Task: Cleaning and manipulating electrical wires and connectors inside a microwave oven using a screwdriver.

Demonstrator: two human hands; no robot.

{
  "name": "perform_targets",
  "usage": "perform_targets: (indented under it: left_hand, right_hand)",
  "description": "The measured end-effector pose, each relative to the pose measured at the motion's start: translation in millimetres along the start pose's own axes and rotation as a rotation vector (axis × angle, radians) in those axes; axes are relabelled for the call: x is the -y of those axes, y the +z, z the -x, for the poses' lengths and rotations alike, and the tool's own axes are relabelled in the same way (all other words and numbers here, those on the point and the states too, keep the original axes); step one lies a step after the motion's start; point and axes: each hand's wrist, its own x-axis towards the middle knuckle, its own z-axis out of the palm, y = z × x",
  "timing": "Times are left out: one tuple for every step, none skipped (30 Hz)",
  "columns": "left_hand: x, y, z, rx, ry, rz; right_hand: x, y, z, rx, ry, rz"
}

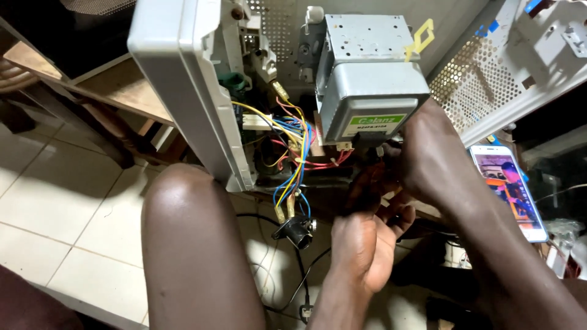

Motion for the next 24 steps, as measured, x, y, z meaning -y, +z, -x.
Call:
perform_targets:
  left_hand:
    - [-0.2, -0.3, 0.1, 0.001, 0.002, 0.001]
    - [-0.3, -0.5, 0.2, 0.006, -0.003, 0.043]
    - [0.1, -0.5, 0.6, 0.011, -0.009, 0.085]
    - [-0.3, -0.2, 0.9, 0.011, -0.010, 0.087]
    - [-1.0, -0.1, 1.8, 0.032, -0.032, 0.121]
    - [-1.9, 0.1, 2.7, 0.052, -0.054, 0.155]
    - [-2.4, 0.4, 3.3, 0.056, -0.052, 0.155]
    - [-3.0, 0.9, 3.8, 0.066, -0.064, 0.166]
    - [-3.3, 0.8, 5.4, 0.073, -0.075, 0.178]
    - [-5.6, 2.9, 6.3, 0.074, -0.073, 0.179]
    - [-8.0, 4.9, 6.5, 0.060, -0.048, 0.068]
    - [-10.4, 6.8, 6.2, 0.046, -0.023, -0.042]
    - [-9.8, 6.2, 5.8, 0.048, -0.021, -0.042]
    - [-9.0, 5.2, 5.0, 0.027, 0.012, -0.099]
    - [-7.5, 2.9, 6.4, -0.002, 0.043, -0.155]
    - [-5.4, -0.1, 6.6, -0.007, 0.043, -0.153]
    - [-3.3, -2.4, 5.3, 0.005, 0.037, -0.094]
    - [-1.0, -4.5, 3.9, 0.017, 0.030, -0.035]
    - [2.4, -8.4, 0.5, 0.015, 0.026, -0.034]
    - [5.9, -12.3, -2.4, 0.003, -0.012, -0.010]
    - [8.5, -16.8, -4.7, -0.011, -0.044, 0.012]
    - [5.6, -10.9, -0.1, -0.014, -0.044, 0.014]
    - [2.3, -3.7, 2.6, 0.005, 0.027, -0.049]
    - [-1.2, 3.6, 5.5, 0.025, 0.099, -0.111]
  right_hand:
    - [-1.8, 0.0, -0.3, 0.000, -0.002, 0.001]
    - [-3.7, -0.1, -0.7, 0.014, -0.018, 0.013]
    - [-6.0, -0.6, -0.7, 0.029, -0.033, 0.025]
    - [-8.6, -0.6, -2.3, 0.030, -0.032, 0.027]
    - [-10.8, -0.3, -3.5, 0.027, -0.014, 0.070]
    - [-12.8, -0.2, -4.7, 0.024, 0.004, 0.114]
    - [-13.2, 0.5, -3.0, 0.022, 0.001, 0.115]
    - [-13.5, 1.1, -1.4, -0.022, -0.036, 0.065]
    - [-13.9, 2.1, 0.9, -0.063, -0.074, 0.015]
    - [-11.3, 1.4, 3.7, -0.062, -0.076, 0.016]
    - [-8.8, 0.7, 6.0, -0.040, 0.011, 0.014]
    - [-6.5, 0.2, 7.9, -0.018, 0.099, 0.011]
    - [-6.5, 1.2, 8.3, -0.019, 0.097, 0.012]
    - [-6.9, 2.5, 8.5, -0.032, 0.103, -0.001]
    - [-7.9, 5.1, 10.4, -0.038, 0.113, -0.014]
    - [-13.0, 9.1, 9.8, -0.033, 0.113, -0.014]
    - [-18.4, 12.2, 8.4, -0.065, 0.051, -0.031]
    - [-24.0, 15.2, 6.9, -0.097, -0.010, -0.049]
    - [-26.3, 15.4, 4.5, -0.096, -0.006, -0.047]
    - [-28.5, 15.4, 2.5, -0.091, -0.021, -0.026]
    - [-29.8, 16.3, 0.5, -0.085, -0.041, -0.007]
    - [-30.0, 17.0, 1.0, -0.082, -0.041, -0.007]
    - [-29.9, 16.4, 0.2, -0.060, 0.003, -0.024]
    - [-29.6, 15.6, -0.6, -0.039, 0.046, -0.041]
